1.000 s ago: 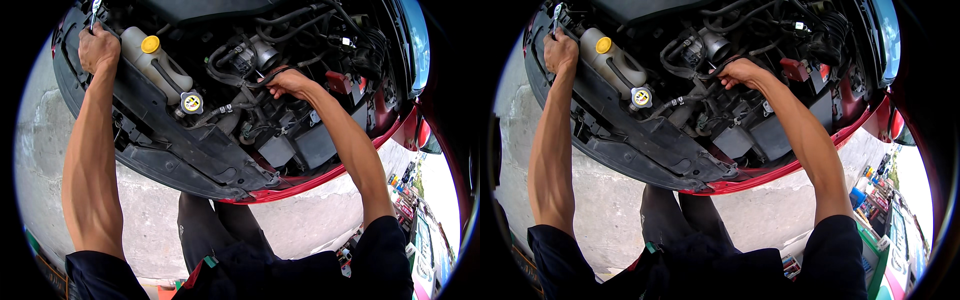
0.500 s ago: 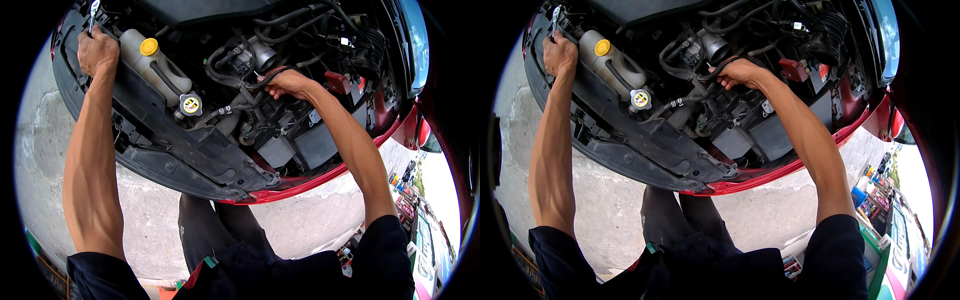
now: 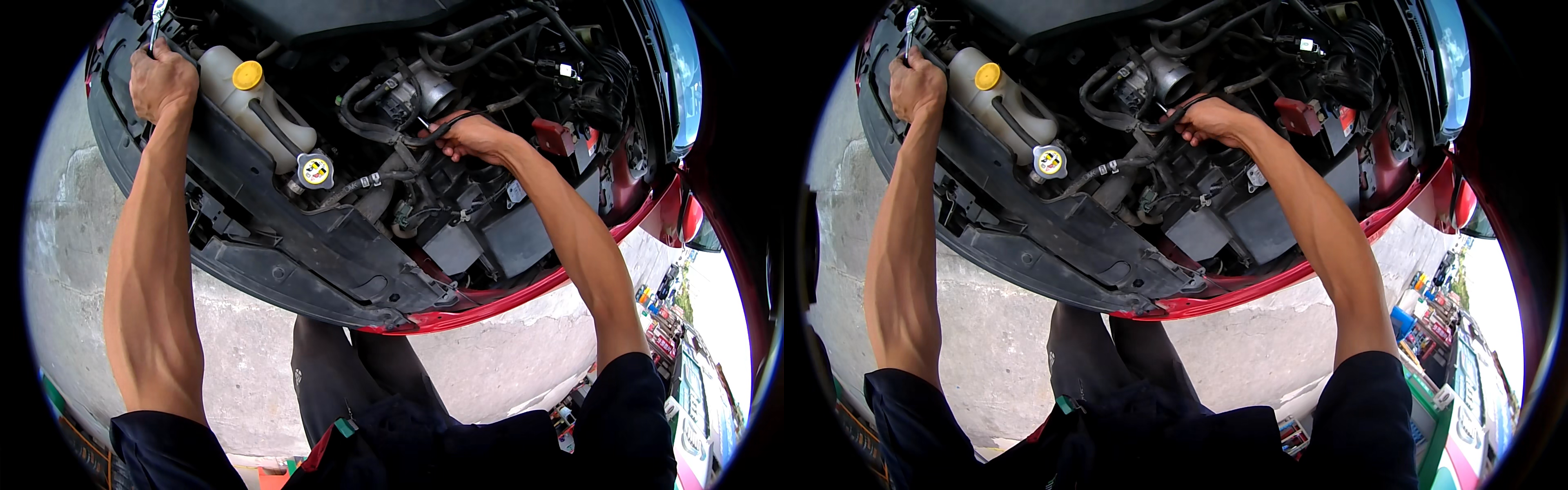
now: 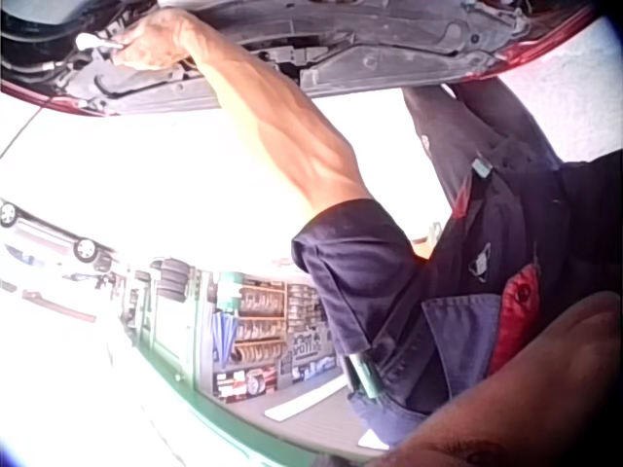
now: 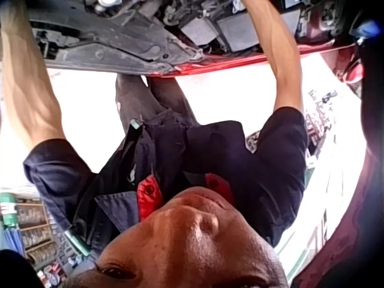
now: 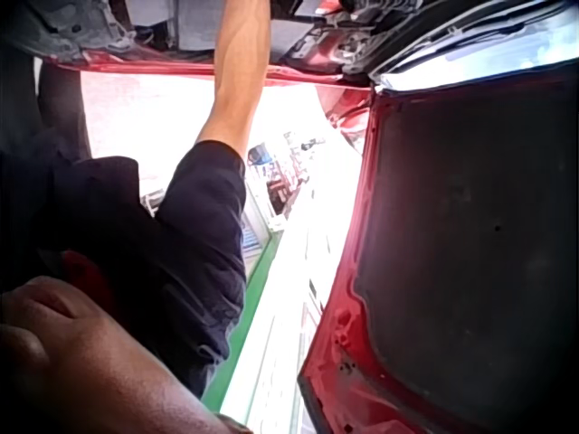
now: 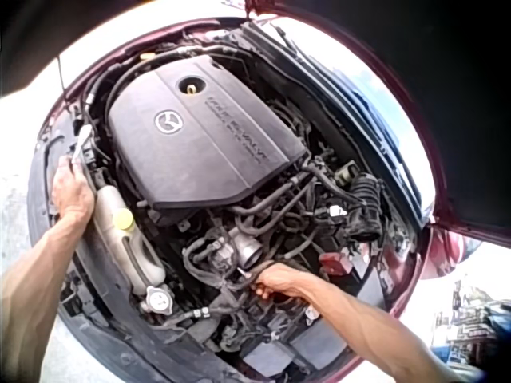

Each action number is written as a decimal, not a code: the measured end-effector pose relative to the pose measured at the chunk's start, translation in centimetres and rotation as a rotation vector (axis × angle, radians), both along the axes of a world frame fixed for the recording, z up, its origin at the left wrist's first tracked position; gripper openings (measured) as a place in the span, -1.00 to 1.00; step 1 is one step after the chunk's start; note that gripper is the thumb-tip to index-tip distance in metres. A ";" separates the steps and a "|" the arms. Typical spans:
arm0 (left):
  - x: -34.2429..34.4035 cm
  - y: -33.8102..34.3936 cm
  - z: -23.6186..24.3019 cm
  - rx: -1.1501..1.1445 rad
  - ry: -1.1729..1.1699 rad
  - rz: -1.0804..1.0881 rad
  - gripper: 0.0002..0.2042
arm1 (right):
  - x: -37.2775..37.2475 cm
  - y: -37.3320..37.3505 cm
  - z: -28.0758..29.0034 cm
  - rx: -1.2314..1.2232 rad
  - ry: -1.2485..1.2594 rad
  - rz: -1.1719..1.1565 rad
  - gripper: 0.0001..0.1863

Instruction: The person works under the hood of a red car, using a ratchet to loosen and tighten bolts on engine components. They remove a plastic cover, adjust parts within the engine bay, and reposition the cover while continuing to use the ratchet on various fasteners.

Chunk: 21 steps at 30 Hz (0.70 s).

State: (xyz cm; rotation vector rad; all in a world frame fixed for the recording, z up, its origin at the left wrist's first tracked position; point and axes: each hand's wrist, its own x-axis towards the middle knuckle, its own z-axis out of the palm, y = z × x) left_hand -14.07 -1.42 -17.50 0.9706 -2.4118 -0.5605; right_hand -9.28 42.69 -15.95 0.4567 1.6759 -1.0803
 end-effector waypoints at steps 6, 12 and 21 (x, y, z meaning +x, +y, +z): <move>0.0 0.0 -0.1 -0.014 0.011 -0.001 -0.58 | -0.2 -0.7 0.2 0.158 0.057 0.188 -0.70; 0.0 0.0 0.0 0.002 0.011 0.000 -0.58 | 0.1 0.2 -0.2 -0.023 -0.030 -0.019 -0.75; 0.1 -0.3 -0.3 -0.011 0.019 -0.003 -0.58 | 0.3 -0.5 -0.5 0.124 0.038 0.097 -0.79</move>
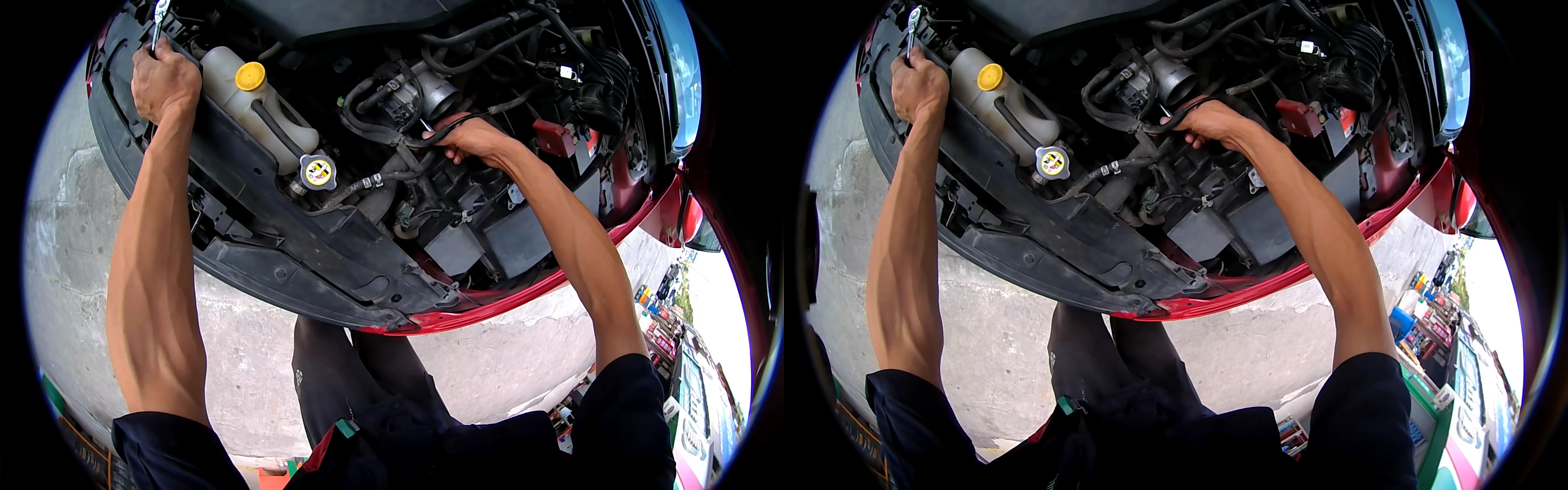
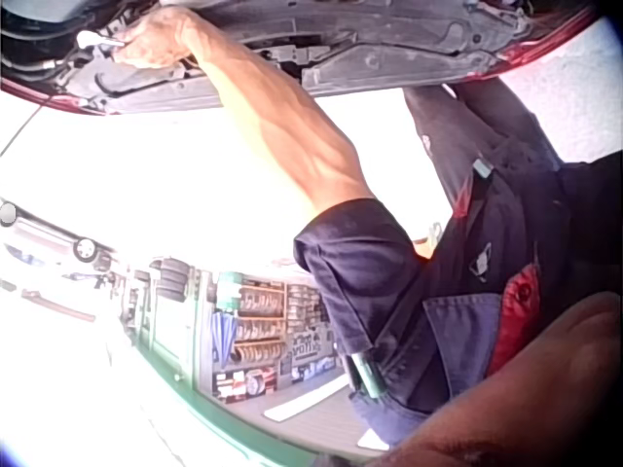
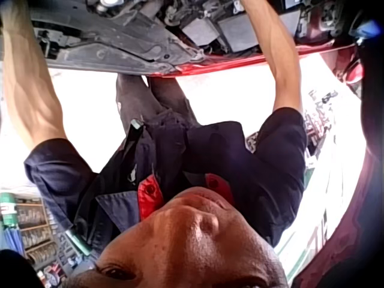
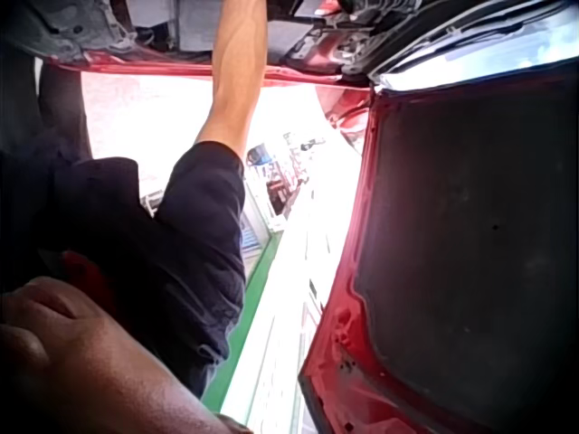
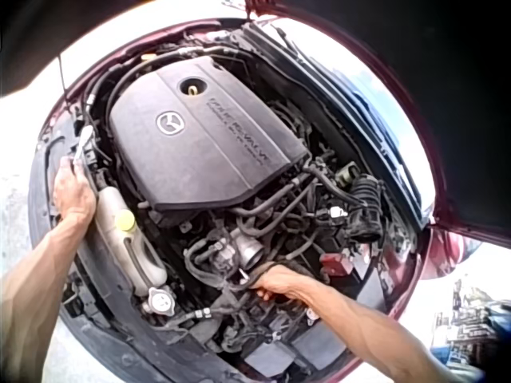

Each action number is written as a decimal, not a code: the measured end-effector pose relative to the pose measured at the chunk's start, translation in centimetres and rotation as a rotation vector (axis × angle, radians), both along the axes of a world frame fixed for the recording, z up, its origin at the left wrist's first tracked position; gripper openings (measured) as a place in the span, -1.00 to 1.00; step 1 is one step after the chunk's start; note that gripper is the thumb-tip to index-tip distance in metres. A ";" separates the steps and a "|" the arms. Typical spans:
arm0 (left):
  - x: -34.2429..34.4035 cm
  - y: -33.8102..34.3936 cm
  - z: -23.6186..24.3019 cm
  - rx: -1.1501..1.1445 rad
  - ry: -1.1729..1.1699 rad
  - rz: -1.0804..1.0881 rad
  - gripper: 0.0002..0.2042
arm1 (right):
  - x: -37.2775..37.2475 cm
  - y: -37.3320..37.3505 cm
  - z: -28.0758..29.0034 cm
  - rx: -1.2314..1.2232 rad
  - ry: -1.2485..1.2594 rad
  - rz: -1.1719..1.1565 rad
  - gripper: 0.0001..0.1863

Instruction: The person works under the hood of a red car, using a ratchet to loosen and tighten bolts on engine components. They remove a plastic cover, adjust parts within the engine bay, and reposition the cover while continuing to use the ratchet on various fasteners.

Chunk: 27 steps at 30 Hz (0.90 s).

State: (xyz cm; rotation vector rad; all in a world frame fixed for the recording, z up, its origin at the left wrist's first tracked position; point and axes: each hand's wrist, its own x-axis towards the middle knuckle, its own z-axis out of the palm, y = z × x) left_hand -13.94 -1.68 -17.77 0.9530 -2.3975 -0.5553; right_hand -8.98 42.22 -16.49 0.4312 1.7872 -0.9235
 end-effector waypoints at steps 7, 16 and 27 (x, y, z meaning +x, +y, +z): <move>0.0 0.5 0.4 0.015 0.007 -0.012 -0.58 | 0.0 0.3 -0.2 0.032 0.084 0.011 -0.72; 0.0 0.3 0.3 0.028 -0.012 -0.001 -0.57 | 0.4 -0.3 0.2 -0.060 -0.038 -0.137 -0.70; 0.0 -0.1 -0.2 -0.007 0.014 -0.011 -0.58 | 0.3 -0.4 -0.2 0.067 0.121 0.015 -0.63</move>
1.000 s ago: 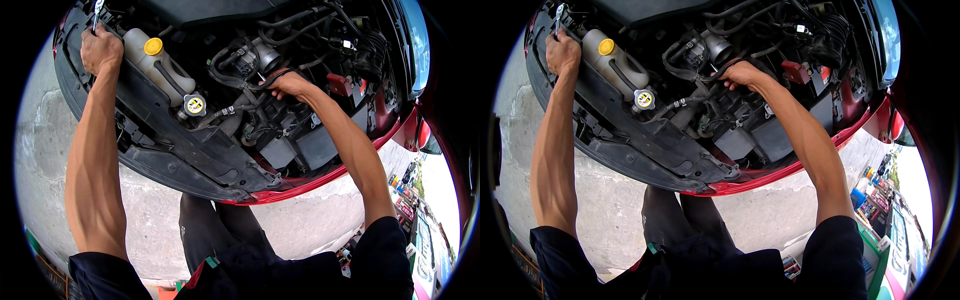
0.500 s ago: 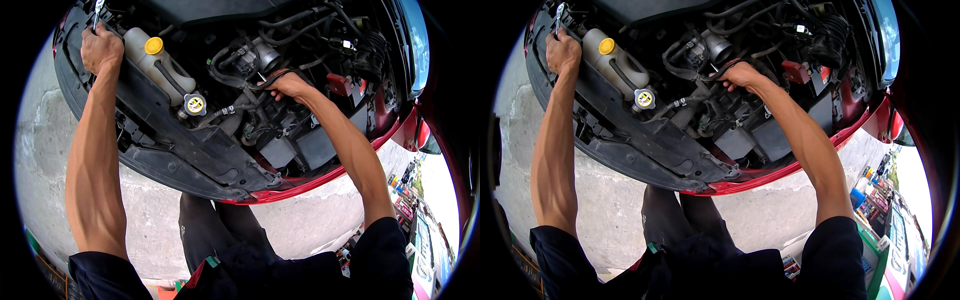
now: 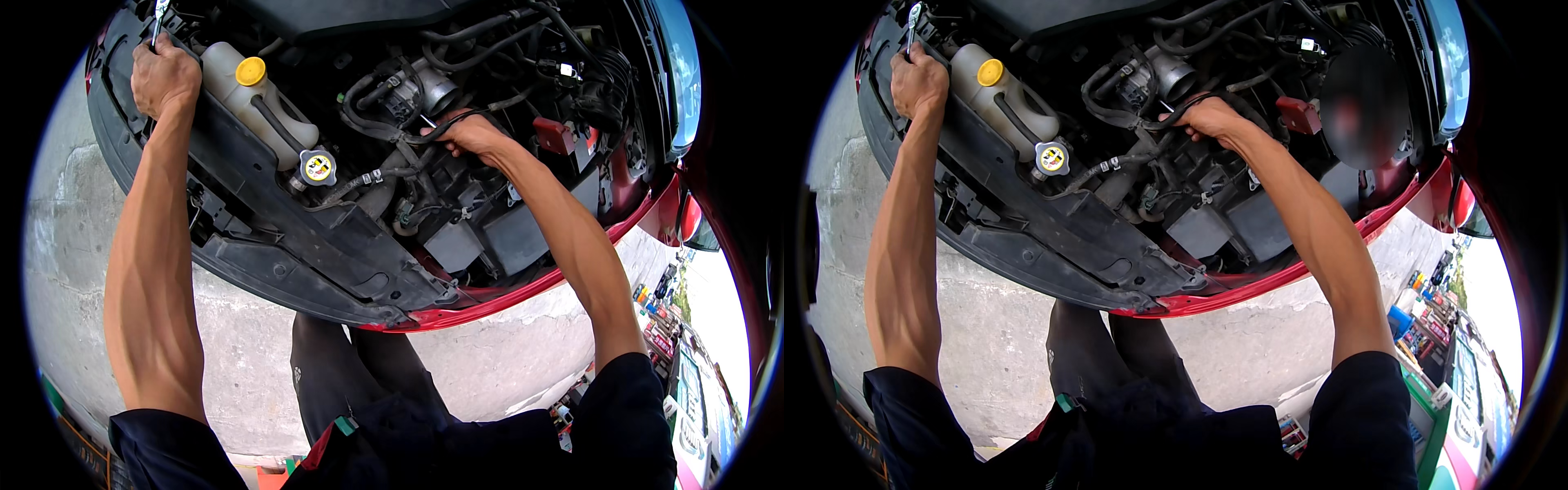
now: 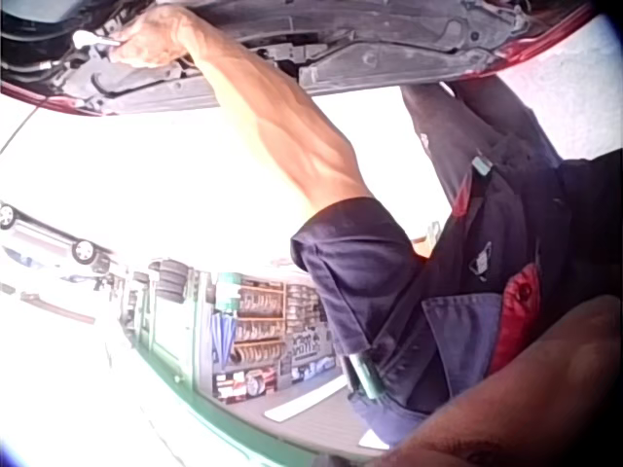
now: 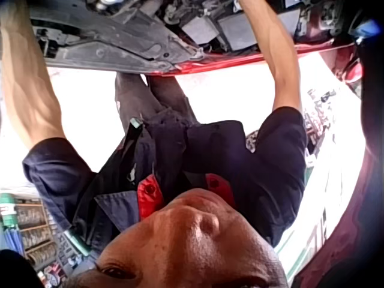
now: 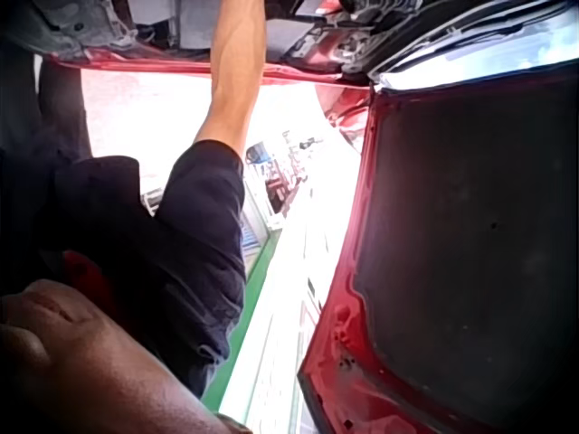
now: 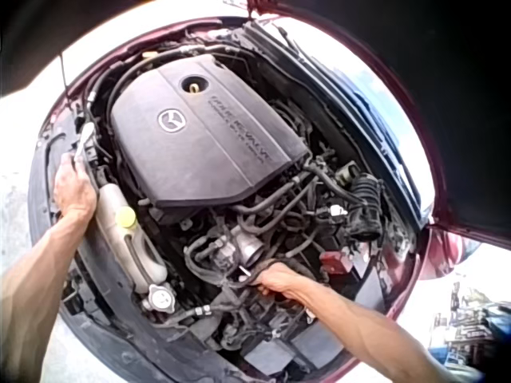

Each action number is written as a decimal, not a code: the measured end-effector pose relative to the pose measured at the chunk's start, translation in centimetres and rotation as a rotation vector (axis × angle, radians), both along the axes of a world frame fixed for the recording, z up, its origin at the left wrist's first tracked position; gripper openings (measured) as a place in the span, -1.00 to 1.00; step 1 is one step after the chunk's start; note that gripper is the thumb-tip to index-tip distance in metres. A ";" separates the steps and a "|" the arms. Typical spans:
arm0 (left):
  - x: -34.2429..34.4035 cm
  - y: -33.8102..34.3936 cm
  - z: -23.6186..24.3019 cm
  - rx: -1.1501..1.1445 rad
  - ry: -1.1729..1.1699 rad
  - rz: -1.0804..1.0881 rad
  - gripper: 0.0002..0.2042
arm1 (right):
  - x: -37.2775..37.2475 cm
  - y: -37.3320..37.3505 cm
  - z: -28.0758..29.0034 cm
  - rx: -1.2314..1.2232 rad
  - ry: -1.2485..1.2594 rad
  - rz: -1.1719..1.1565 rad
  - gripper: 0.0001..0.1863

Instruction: The person works under the hood of a red car, using a ratchet to loosen and tighten bolts on engine components. They remove a plastic cover, adjust parts within the engine bay, and reposition the cover while continuing to use the ratchet on various fasteners.

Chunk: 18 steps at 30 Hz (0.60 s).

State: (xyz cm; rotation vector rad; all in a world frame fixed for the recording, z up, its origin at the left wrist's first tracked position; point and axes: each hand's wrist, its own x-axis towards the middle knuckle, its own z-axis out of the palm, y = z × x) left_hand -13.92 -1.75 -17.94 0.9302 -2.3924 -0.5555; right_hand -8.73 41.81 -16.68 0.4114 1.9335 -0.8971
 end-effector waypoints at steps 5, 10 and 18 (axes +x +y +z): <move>-0.1 0.1 0.2 0.007 -0.015 0.001 -0.58 | 0.4 -0.3 0.4 -0.115 -0.022 -0.082 -0.62; -0.1 0.8 0.6 0.013 -0.030 0.006 -0.56 | 1.5 -0.9 -0.3 -0.117 -0.008 -0.400 -0.72; -0.1 0.6 0.7 -0.002 -0.088 0.032 -0.53 | 2.1 -1.6 -1.1 -0.053 0.058 -0.473 -0.73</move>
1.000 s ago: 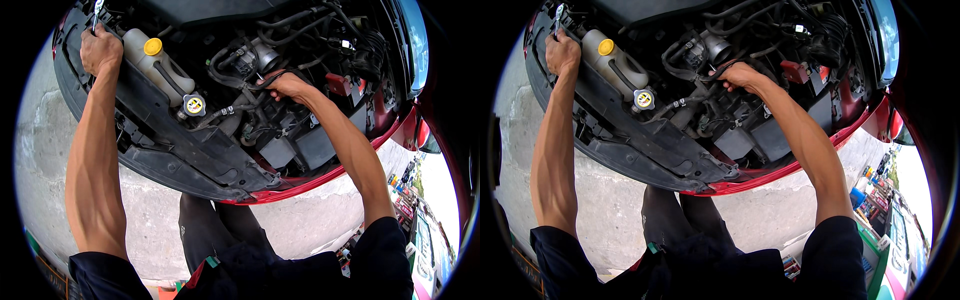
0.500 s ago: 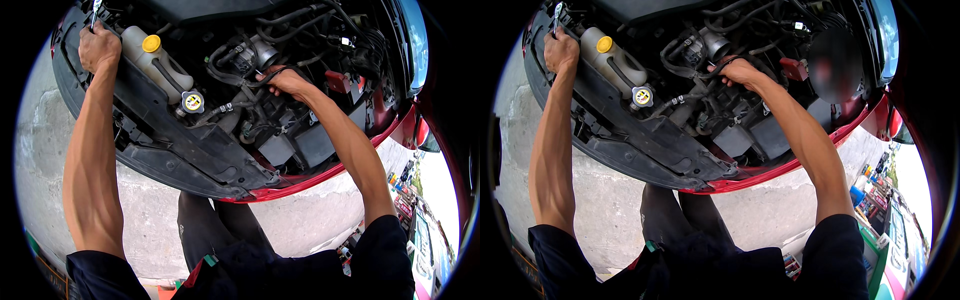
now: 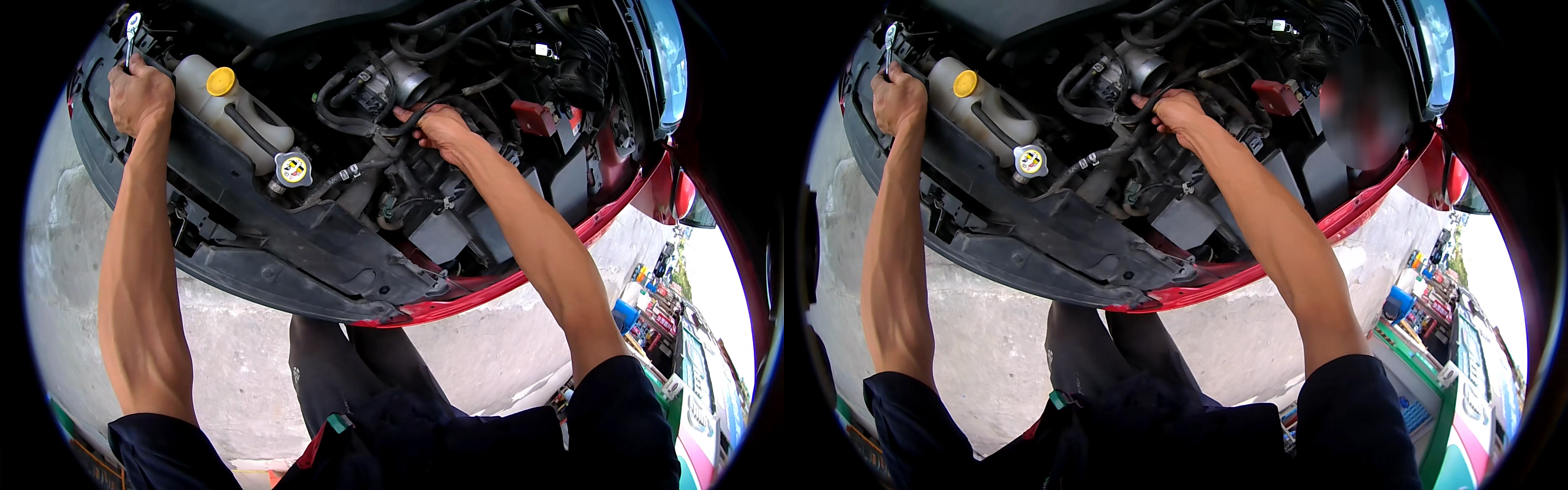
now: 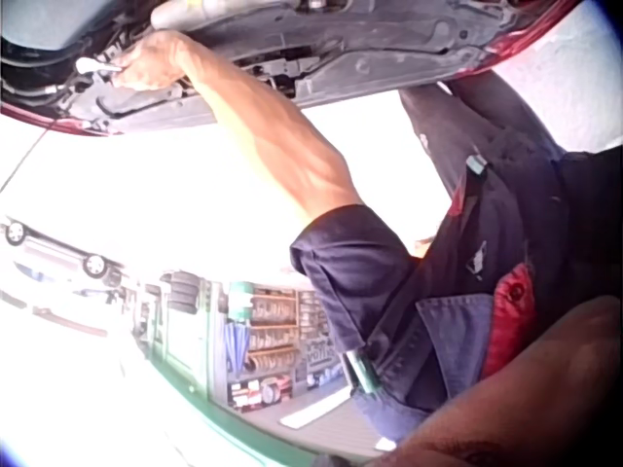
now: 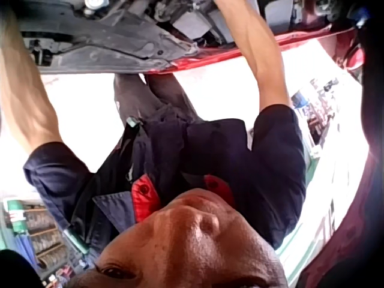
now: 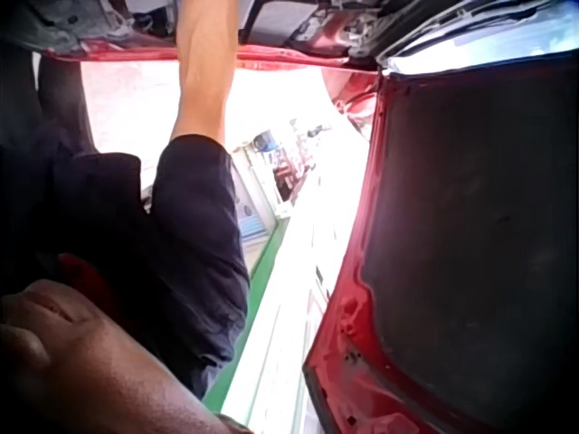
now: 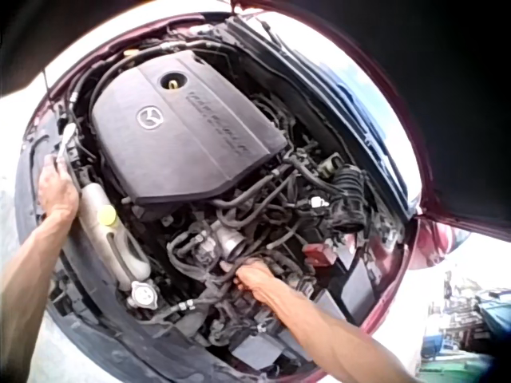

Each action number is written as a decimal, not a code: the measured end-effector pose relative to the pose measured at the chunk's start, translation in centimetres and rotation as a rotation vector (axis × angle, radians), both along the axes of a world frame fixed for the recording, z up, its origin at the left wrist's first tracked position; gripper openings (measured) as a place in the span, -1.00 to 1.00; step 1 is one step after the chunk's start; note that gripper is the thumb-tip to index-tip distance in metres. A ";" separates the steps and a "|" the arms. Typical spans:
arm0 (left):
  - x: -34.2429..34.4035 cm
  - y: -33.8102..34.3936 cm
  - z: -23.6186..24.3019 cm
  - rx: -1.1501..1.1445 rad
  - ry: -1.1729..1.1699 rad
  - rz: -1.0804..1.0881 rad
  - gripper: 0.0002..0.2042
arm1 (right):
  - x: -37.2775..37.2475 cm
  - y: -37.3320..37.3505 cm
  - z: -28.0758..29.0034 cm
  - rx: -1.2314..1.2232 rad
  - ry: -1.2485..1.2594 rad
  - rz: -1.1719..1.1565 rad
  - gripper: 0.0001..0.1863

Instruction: The person works under the hood of a red car, using a ratchet to loosen and tighten bolts on engine components. They remove a plastic cover, adjust parts within the engine bay, and reposition the cover while continuing to use the ratchet on various fasteners.

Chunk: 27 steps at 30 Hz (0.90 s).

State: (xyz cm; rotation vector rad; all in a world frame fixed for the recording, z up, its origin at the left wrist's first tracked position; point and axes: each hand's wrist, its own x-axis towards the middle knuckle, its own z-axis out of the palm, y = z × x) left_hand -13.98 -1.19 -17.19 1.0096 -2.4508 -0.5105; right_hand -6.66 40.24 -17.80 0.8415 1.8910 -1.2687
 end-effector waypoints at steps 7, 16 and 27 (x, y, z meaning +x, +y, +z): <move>0.0 0.2 0.4 0.029 -0.031 0.007 -0.55 | 0.0 -0.1 -0.5 0.054 0.014 -0.023 -0.74; 0.2 0.1 0.3 0.024 0.007 -0.007 -0.56 | 0.1 0.2 0.1 0.035 0.049 0.089 -0.77; 0.3 0.8 0.6 0.042 0.043 -0.009 -0.58 | 0.0 1.0 0.7 0.074 0.039 0.282 -0.79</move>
